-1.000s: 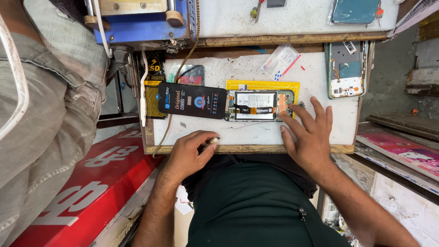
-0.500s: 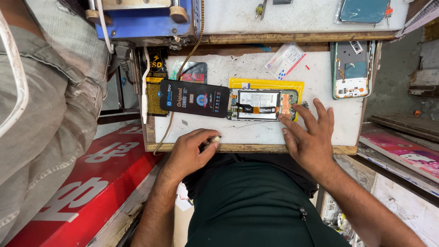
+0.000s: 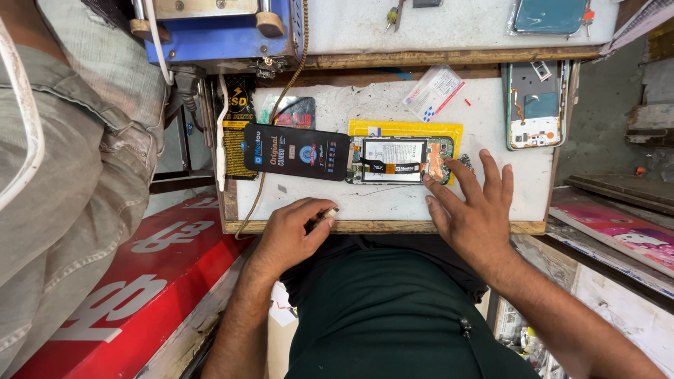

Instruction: The person handles a disassembled smartphone, removes a rubber band, and manipulates internal components including the battery and ribbon cables. They also handle a second phone and various small parts on the workbench.

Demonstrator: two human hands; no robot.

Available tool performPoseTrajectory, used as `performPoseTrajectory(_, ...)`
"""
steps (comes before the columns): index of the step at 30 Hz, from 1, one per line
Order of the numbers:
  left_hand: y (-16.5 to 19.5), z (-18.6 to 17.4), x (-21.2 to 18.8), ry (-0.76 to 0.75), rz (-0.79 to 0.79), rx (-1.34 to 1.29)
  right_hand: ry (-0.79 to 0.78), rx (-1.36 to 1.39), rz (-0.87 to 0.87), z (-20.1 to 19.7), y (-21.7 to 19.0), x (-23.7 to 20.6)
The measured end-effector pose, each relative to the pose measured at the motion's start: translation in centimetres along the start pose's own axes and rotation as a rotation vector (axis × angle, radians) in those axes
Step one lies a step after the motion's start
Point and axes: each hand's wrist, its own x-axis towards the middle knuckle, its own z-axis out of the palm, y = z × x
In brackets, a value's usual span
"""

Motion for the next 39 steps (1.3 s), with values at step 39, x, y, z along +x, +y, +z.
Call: performPoseTrajectory(39, 0.6, -3.5, -0.6, 0.43, 0.122, 0.207, -0.013, 1.113, -0.409, 1.7, -7.8, 11.9)
